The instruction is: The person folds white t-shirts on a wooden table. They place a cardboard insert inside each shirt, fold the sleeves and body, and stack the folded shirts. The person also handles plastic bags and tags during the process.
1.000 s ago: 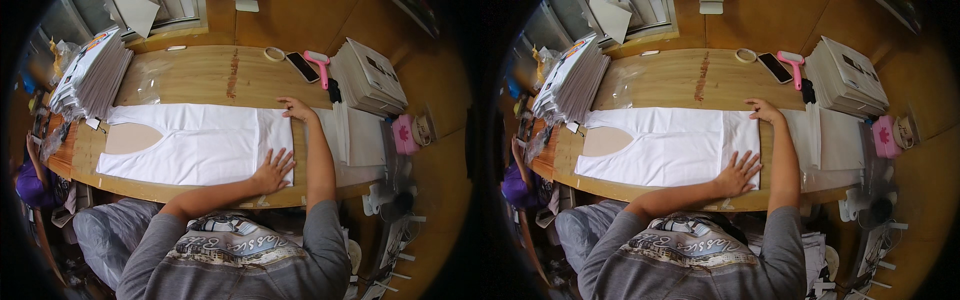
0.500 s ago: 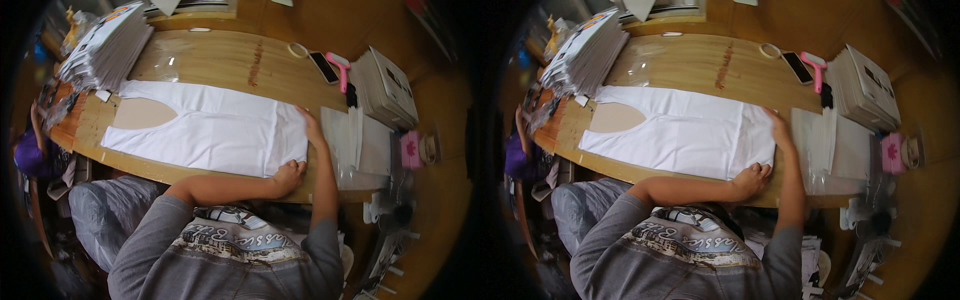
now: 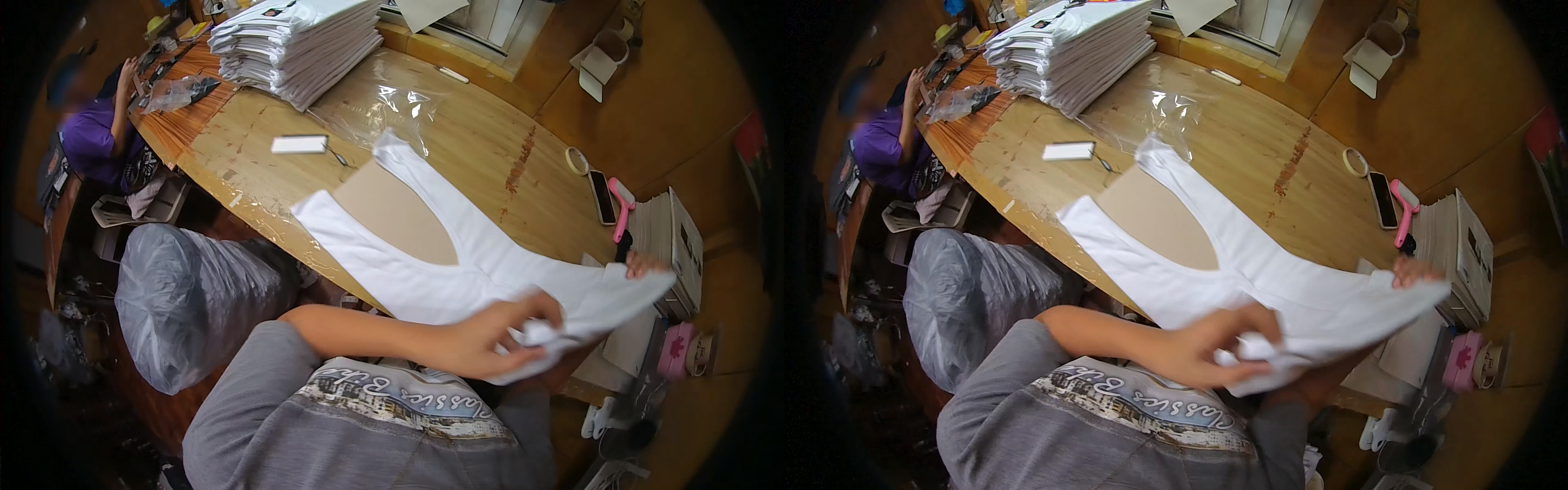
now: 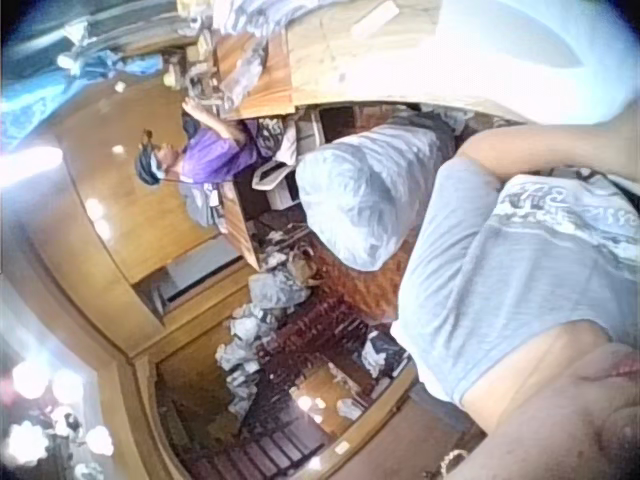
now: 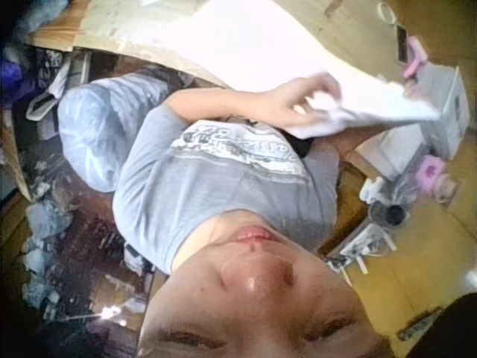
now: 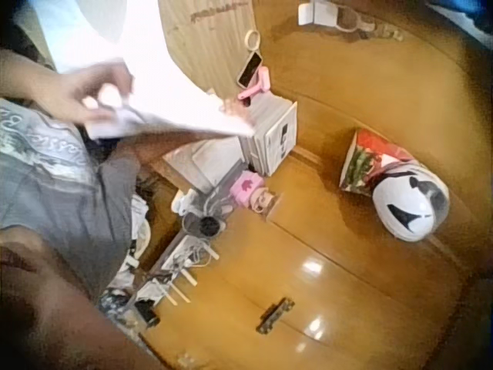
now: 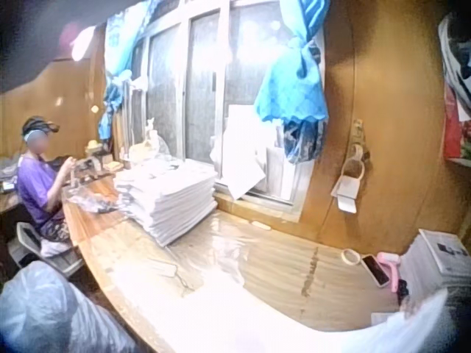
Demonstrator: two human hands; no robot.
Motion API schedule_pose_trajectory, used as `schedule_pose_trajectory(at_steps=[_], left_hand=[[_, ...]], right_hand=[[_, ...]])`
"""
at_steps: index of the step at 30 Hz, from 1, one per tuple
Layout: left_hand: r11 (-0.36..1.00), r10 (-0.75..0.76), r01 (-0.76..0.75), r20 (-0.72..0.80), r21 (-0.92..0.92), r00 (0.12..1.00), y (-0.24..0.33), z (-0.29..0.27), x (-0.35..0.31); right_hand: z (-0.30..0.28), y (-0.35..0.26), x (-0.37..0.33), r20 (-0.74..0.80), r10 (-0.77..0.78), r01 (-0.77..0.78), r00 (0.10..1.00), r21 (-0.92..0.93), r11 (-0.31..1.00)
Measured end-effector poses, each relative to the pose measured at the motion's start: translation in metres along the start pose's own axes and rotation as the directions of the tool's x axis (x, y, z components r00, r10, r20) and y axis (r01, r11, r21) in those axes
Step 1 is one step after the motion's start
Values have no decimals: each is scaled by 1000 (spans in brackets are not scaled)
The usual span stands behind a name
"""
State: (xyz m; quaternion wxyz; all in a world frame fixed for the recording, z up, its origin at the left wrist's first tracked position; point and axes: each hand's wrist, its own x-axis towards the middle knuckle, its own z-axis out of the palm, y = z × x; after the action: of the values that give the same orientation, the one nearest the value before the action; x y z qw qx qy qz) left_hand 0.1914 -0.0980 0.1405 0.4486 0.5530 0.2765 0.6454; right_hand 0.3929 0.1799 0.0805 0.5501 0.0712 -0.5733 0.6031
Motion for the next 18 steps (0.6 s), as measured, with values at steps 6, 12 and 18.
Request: schedule_pose_trajectory(at_steps=[6, 12, 18], left_hand=[[859, -510, 309, -727, -408, 459, -30, -120, -102], [730, -361, 680, -880, -61, 309, -82, -185, -160], [635, -135, 739, -908, 228, 396, -94, -194, -154]], right_hand=[[143, 161, 70, -14, 771, -622, 636, -600, 503], [163, 287, 20, -39, 941, -721, 336, -653, 230], [172, 281, 12, -103, 868, -359, 487, -929, 91]])
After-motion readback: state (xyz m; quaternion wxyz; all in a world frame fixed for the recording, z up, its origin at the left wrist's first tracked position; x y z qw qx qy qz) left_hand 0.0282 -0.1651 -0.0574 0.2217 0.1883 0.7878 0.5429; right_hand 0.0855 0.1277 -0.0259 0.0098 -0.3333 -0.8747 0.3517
